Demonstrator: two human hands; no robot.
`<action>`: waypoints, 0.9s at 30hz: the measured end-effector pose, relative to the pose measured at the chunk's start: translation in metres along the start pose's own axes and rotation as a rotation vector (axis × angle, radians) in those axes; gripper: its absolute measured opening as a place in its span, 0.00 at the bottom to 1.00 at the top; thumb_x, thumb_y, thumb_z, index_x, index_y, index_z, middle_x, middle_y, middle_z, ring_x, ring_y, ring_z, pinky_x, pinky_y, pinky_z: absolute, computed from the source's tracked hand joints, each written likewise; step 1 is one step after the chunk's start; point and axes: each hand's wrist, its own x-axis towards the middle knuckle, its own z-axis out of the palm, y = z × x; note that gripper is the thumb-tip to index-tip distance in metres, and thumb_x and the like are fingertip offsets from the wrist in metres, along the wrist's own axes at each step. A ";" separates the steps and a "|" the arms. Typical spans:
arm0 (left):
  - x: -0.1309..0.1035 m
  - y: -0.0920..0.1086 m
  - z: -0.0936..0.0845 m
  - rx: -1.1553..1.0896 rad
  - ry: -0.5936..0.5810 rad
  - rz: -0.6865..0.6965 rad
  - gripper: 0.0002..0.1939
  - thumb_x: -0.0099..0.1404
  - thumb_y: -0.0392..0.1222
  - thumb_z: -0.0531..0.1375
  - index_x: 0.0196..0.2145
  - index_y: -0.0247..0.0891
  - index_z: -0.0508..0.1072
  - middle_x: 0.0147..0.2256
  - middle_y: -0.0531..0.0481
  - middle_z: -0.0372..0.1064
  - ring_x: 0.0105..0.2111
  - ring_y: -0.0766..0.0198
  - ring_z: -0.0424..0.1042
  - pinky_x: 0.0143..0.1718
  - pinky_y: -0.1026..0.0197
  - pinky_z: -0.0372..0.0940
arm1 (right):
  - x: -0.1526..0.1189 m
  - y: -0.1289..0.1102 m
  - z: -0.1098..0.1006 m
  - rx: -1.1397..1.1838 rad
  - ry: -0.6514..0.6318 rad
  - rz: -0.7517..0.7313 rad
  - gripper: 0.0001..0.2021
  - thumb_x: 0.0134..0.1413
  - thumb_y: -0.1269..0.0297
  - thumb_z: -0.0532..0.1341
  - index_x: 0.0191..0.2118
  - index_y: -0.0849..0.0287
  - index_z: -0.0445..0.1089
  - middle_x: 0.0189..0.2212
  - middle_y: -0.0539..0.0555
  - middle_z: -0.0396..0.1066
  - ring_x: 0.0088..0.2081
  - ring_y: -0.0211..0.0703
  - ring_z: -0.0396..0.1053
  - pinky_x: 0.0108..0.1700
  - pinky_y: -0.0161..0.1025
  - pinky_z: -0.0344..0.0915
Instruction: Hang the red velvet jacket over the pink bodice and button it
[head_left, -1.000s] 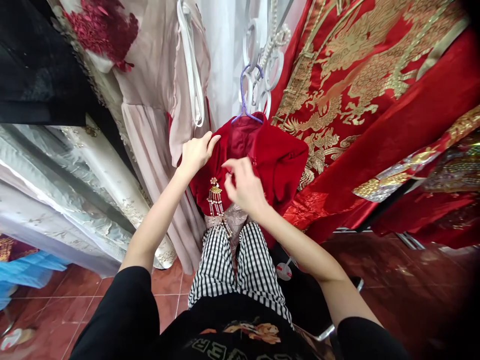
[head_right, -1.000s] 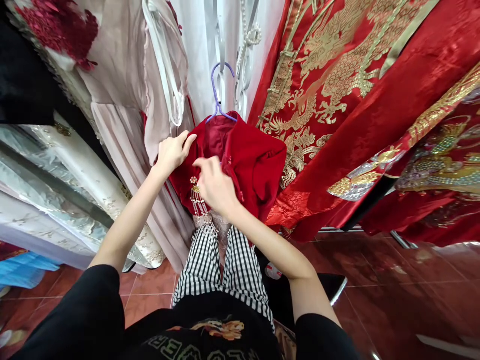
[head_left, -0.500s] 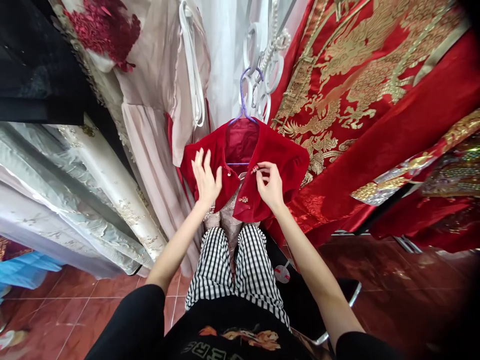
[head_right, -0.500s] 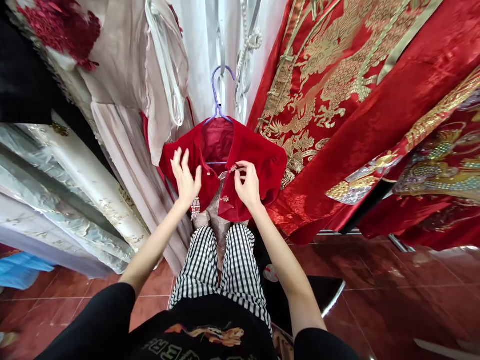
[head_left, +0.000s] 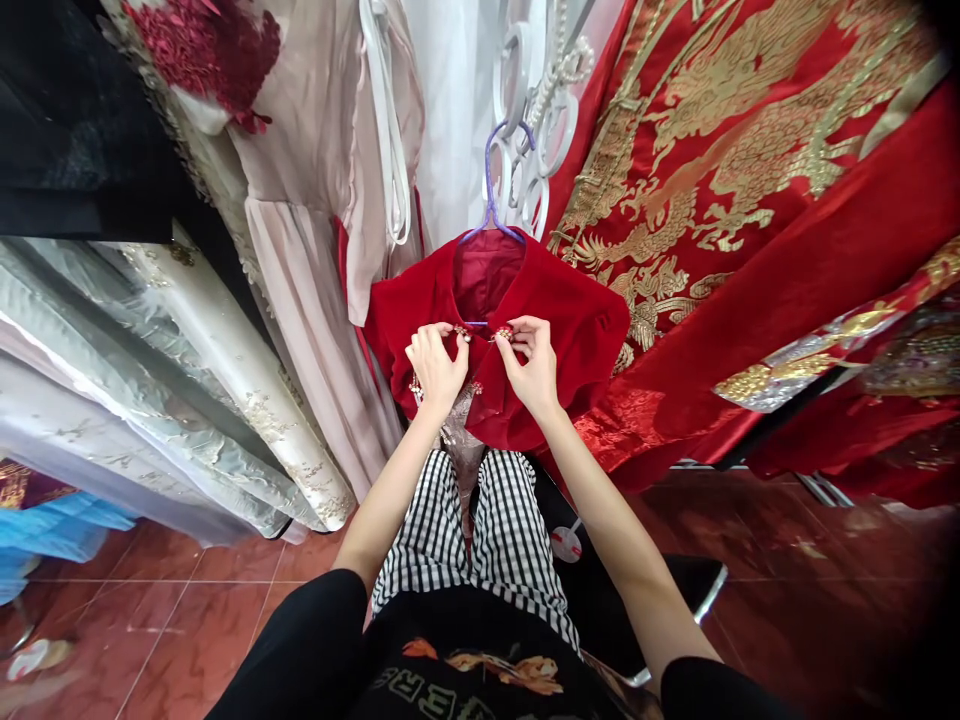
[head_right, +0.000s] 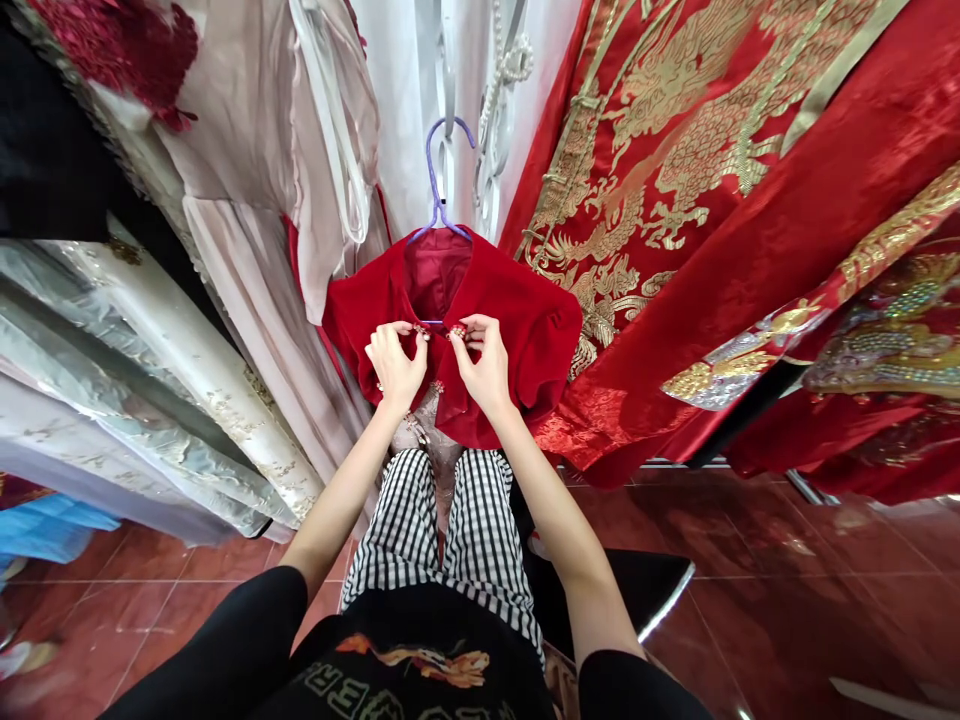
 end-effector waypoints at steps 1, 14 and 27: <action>-0.002 -0.002 -0.001 -0.017 0.007 0.020 0.11 0.69 0.48 0.55 0.44 0.39 0.67 0.46 0.40 0.71 0.49 0.49 0.68 0.55 0.46 0.58 | 0.001 -0.001 0.000 0.008 -0.015 -0.009 0.14 0.61 0.55 0.61 0.48 0.54 0.63 0.44 0.55 0.71 0.43 0.41 0.72 0.44 0.40 0.73; -0.001 0.012 0.018 -0.089 0.116 -0.098 0.11 0.69 0.43 0.54 0.48 0.37 0.64 0.49 0.35 0.69 0.52 0.50 0.69 0.56 0.47 0.60 | -0.001 -0.002 -0.010 0.041 -0.068 -0.023 0.12 0.62 0.54 0.60 0.47 0.54 0.69 0.45 0.55 0.72 0.43 0.41 0.73 0.43 0.39 0.74; 0.014 0.003 0.008 -0.151 0.056 -0.119 0.13 0.66 0.39 0.58 0.47 0.39 0.62 0.44 0.42 0.72 0.43 0.55 0.74 0.50 0.52 0.66 | -0.002 -0.007 0.005 0.113 -0.063 0.033 0.12 0.61 0.55 0.61 0.46 0.54 0.69 0.44 0.54 0.73 0.43 0.40 0.73 0.40 0.36 0.73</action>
